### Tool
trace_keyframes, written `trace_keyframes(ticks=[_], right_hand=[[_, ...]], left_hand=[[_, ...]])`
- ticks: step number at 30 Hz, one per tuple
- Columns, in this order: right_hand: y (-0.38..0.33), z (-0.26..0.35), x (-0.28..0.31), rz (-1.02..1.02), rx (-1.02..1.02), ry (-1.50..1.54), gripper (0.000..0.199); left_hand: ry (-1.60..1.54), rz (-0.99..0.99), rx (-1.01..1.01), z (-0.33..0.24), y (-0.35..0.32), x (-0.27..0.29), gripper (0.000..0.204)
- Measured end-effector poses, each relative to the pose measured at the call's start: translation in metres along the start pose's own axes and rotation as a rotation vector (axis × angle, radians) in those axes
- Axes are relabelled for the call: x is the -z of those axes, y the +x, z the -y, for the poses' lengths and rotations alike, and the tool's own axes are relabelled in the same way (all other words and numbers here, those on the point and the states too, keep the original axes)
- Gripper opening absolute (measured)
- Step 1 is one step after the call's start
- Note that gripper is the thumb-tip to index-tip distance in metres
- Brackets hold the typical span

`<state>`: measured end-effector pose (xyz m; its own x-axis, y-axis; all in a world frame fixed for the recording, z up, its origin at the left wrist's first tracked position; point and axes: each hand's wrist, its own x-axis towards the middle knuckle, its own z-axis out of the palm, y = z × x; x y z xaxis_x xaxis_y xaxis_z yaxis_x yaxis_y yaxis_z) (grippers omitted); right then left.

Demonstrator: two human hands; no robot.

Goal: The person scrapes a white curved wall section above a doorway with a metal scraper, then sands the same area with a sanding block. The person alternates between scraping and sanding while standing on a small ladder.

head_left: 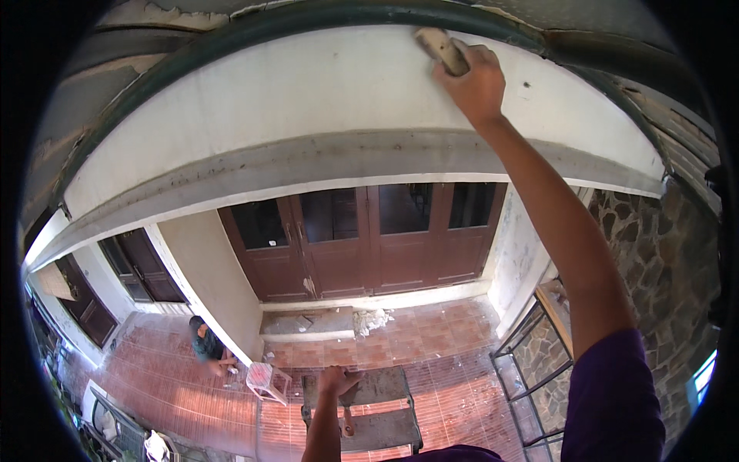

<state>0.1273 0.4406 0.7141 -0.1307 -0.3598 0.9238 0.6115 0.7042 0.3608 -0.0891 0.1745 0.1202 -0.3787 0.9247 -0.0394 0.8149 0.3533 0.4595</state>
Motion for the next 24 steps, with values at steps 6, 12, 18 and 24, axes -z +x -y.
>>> trace_keyframes(ticks=[6, 12, 18, 24], right_hand=[[-0.001, -0.006, 0.001, -0.104, 0.012, -0.015, 0.047], [-0.013, -0.006, -0.003, 0.044, 0.133, 0.062, 0.050], [-0.020, 0.006, -0.004, 0.033, 0.287, 0.125, 0.047], [-0.019, 0.021, -0.002, 0.006, 0.338, 0.142, 0.044]], left_hand=[[-0.009, 0.090, 0.016, 0.004, 0.009, -0.007, 0.061], [-0.031, -0.172, -0.231, 0.024, 0.015, -0.028, 0.057], [-0.034, -0.140, -0.184, 0.017, 0.007, -0.023, 0.057], [-0.062, -0.188, -0.183, 0.011, 0.004, -0.015, 0.055]])
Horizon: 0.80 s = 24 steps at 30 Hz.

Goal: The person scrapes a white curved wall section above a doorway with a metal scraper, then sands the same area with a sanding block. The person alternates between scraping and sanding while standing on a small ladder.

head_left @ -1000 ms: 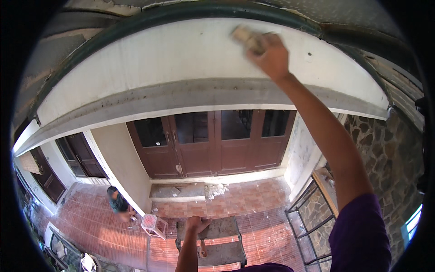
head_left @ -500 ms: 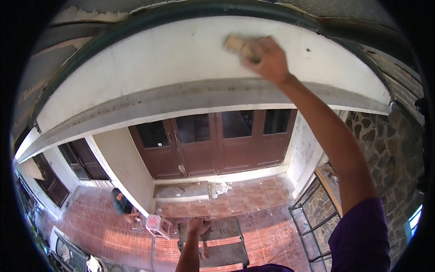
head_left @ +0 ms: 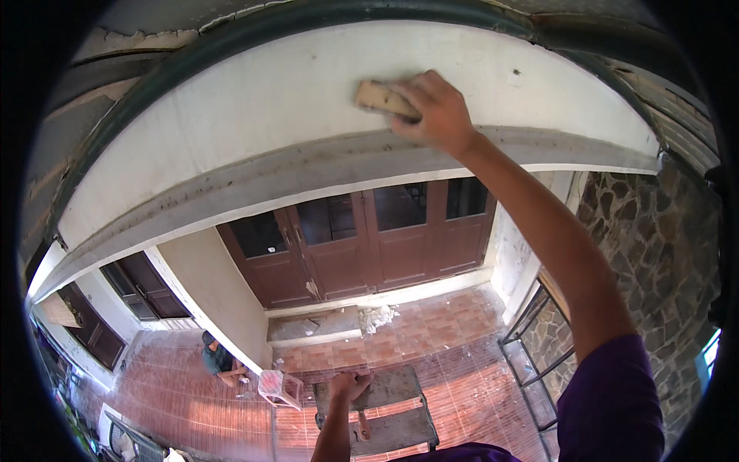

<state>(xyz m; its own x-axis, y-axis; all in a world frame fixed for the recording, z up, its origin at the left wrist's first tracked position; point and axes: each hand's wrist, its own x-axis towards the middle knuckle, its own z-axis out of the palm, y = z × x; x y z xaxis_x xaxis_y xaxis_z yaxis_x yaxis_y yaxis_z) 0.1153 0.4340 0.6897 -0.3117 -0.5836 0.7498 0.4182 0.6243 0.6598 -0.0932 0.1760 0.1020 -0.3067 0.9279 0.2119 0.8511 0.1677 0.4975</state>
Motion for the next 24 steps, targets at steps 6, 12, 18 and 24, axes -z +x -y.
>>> trace_keyframes(ticks=[6, 12, 18, 24], right_hand=[[-0.005, -0.010, 0.002, -0.095, -0.511, -0.199, 0.048], [-0.014, -0.010, 0.006, -0.224, -0.637, -0.258, 0.047], [-0.030, -0.009, 0.006, -0.199, -0.717, -0.311, 0.046], [-0.023, -0.016, 0.020, 0.008, -0.562, -0.207, 0.043]], left_hand=[[-0.016, -0.012, -0.040, 0.013, 0.003, -0.013, 0.051], [-0.070, 0.078, -0.024, 0.009, 0.003, -0.009, 0.049], [-0.057, 0.073, -0.020, 0.012, 0.007, -0.006, 0.052], [-0.010, 0.145, -0.033, 0.028, 0.011, -0.019, 0.062]])
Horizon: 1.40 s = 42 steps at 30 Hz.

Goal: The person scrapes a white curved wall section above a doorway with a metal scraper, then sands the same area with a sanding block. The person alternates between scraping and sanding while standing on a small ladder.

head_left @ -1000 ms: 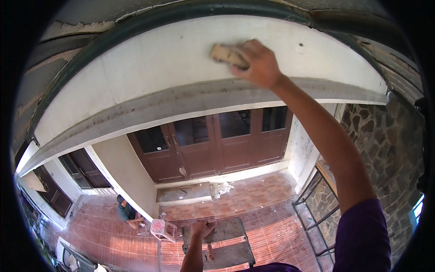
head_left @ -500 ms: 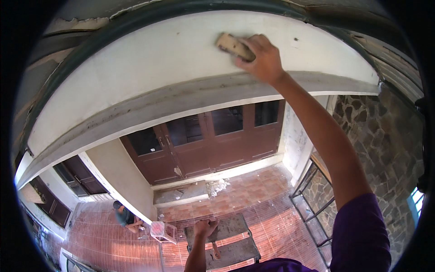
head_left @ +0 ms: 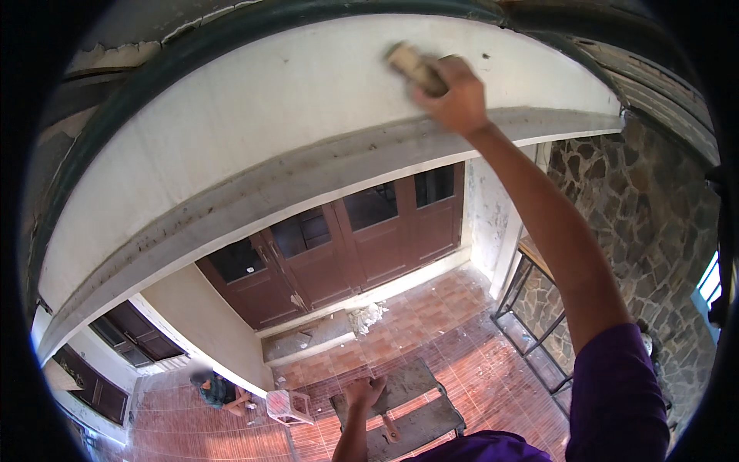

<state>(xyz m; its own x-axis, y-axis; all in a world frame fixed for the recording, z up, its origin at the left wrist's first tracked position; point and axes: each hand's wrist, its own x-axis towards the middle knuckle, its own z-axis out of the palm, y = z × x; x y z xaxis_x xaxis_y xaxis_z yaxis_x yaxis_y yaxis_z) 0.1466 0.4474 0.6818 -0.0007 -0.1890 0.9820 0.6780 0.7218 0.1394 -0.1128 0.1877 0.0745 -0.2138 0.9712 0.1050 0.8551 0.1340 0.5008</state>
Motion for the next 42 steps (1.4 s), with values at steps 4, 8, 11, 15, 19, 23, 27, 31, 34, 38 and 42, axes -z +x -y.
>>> trace_keyframes(ticks=[4, 8, 11, 15, 19, 23, 27, 31, 34, 38, 42], right_hand=[[0.011, 0.028, 0.003, -0.031, -0.287, -0.176, 0.047], [0.021, 0.058, -0.003, 0.008, -0.069, -0.065, 0.035], [0.023, 0.074, -0.014, -0.201, -0.576, -0.110, 0.035], [0.014, 0.104, -0.034, 0.053, -0.051, 0.019, 0.041], [0.011, 0.136, -0.049, -0.156, -0.321, 0.022, 0.039], [0.017, 0.155, -0.050, -0.089, -0.254, 0.117, 0.035], [0.021, 0.164, -0.051, -0.044, -0.215, 0.117, 0.047], [0.020, 0.162, -0.060, -0.161, -0.282, 0.039, 0.045], [0.018, 0.154, -0.063, -0.124, -0.139, -0.025, 0.043], [0.018, 0.139, -0.056, -0.196, -0.134, 0.022, 0.041], [0.022, 0.136, -0.049, 0.068, 0.187, 0.116, 0.038]], left_hand=[[0.073, -0.163, -0.046, 0.009, 0.003, -0.015, 0.055], [-0.037, -0.128, -0.012, 0.012, 0.007, -0.021, 0.056], [0.127, -0.181, -0.105, 0.007, 0.008, -0.013, 0.059], [-0.065, 0.009, -0.036, -0.004, 0.007, 0.004, 0.063], [-0.045, 0.083, 0.009, -0.004, 0.007, 0.006, 0.065], [-0.021, 0.082, -0.014, 0.007, 0.012, -0.005, 0.070], [0.027, 0.039, -0.076, 0.010, 0.012, -0.006, 0.076], [0.029, 0.023, -0.071, 0.001, 0.006, 0.006, 0.074], [0.084, -0.030, -0.123, -0.007, 0.000, 0.014, 0.072], [0.068, -0.016, -0.117, -0.014, -0.003, 0.019, 0.071], [0.037, -0.086, -0.092, -0.016, -0.002, 0.019, 0.072]])
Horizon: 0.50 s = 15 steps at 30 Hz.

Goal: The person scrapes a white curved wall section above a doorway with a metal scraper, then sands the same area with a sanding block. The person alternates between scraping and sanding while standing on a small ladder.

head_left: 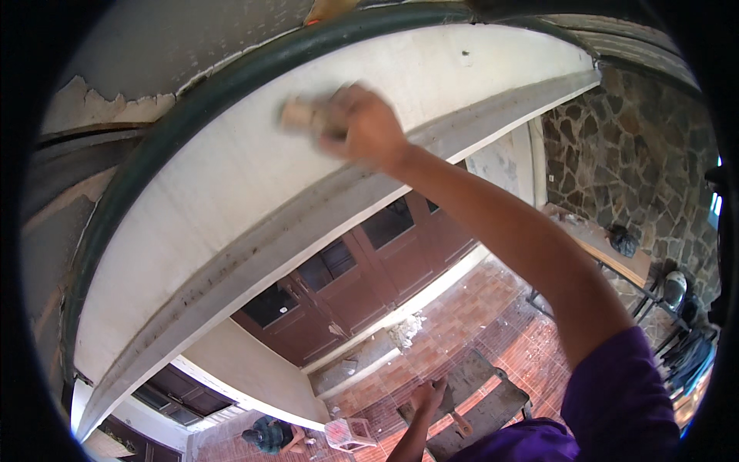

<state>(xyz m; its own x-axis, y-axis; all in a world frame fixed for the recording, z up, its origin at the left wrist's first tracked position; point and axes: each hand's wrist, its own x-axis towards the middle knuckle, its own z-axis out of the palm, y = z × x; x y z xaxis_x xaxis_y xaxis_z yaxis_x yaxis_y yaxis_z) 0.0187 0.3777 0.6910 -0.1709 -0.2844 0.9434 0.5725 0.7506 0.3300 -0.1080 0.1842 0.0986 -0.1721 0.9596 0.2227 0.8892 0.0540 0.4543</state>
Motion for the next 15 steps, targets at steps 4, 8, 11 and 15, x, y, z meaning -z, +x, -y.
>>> trace_keyframes(ticks=[4, 8, 11, 15], right_hand=[[0.003, -0.008, 0.008, -0.212, -0.275, -0.242, 0.042], [-0.009, -0.025, 0.017, 0.106, 0.267, -0.063, 0.047], [-0.022, -0.041, 0.026, 0.014, 0.041, -0.234, 0.049], [-0.037, -0.048, 0.031, 0.110, 0.062, -0.195, 0.051]], left_hand=[[-0.003, -0.024, -0.044, 0.004, 0.002, -0.004, 0.071], [0.015, 0.006, -0.032, 0.007, 0.006, -0.010, 0.069], [-0.039, -0.029, 0.001, 0.008, 0.009, -0.014, 0.069], [-0.002, 0.082, 0.071, 0.006, 0.009, -0.013, 0.071]])
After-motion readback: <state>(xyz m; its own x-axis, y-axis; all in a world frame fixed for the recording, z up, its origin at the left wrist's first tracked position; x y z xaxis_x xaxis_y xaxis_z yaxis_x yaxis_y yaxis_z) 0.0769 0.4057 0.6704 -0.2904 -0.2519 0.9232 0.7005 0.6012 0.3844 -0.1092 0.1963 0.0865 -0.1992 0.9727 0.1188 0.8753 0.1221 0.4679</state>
